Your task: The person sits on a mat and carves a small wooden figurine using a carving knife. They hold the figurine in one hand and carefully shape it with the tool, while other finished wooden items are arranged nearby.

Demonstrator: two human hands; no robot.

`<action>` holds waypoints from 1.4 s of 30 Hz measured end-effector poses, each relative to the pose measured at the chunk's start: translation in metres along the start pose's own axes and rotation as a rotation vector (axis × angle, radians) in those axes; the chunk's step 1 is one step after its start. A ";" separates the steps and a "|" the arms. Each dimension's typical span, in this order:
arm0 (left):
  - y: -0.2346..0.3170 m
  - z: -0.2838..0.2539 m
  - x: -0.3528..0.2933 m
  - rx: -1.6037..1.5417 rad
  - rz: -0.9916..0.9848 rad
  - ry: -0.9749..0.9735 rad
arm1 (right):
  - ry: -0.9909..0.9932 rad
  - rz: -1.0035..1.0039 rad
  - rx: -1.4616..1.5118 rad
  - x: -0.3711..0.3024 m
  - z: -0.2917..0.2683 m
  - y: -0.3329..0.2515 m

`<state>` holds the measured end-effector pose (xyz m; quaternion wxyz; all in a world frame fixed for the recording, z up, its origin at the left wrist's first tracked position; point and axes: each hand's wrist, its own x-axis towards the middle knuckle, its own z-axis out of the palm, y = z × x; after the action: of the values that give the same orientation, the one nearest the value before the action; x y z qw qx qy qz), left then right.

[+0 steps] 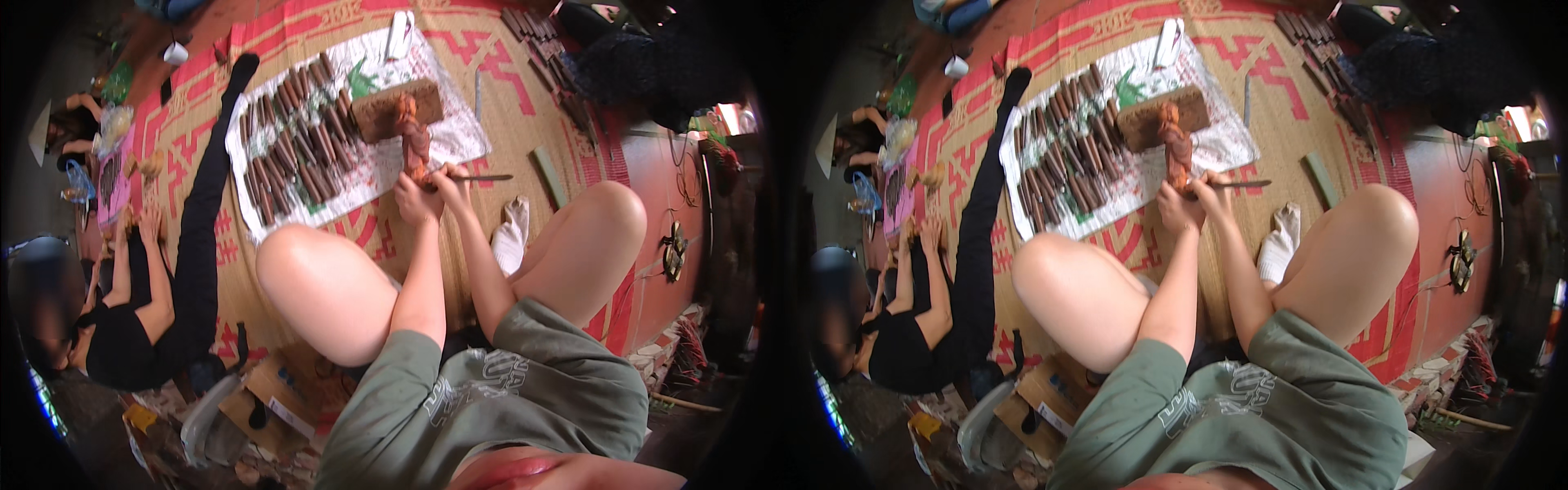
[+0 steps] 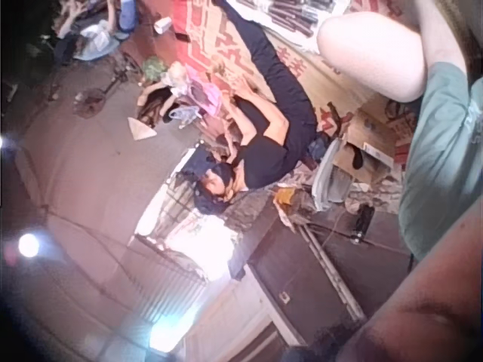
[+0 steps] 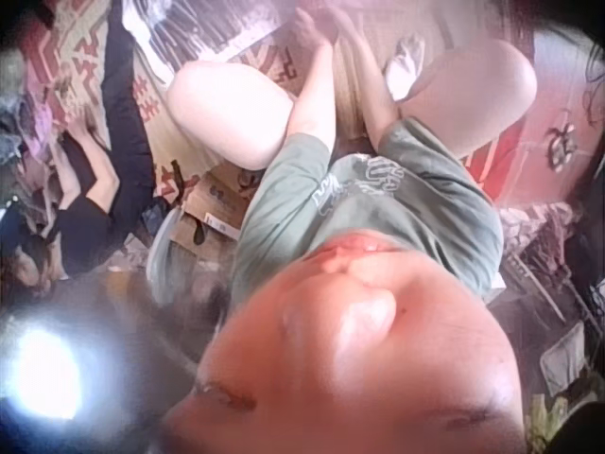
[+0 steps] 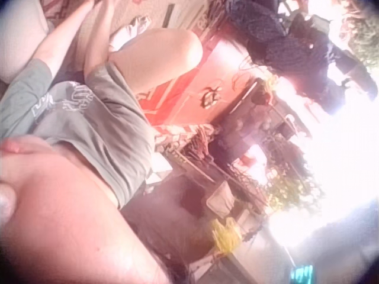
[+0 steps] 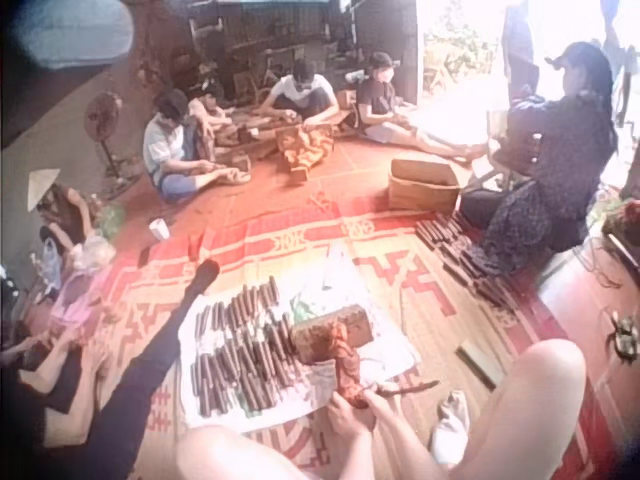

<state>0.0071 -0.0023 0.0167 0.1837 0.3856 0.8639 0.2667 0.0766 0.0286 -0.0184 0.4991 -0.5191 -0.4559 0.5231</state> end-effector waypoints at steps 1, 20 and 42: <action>-0.005 -0.001 -0.001 0.019 -0.025 -0.021 | 0.053 0.072 0.136 -0.001 0.007 0.001; -0.007 -0.007 0.000 0.035 -0.012 -0.051 | 0.103 -0.076 -0.261 -0.013 0.018 -0.033; 0.000 -0.008 0.001 0.024 0.001 0.007 | 0.087 0.077 0.069 -0.003 0.014 -0.028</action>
<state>0.0028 -0.0042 0.0229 0.1760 0.3872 0.8675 0.2579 0.0638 0.0286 0.0103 0.5156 -0.5410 -0.3952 0.5342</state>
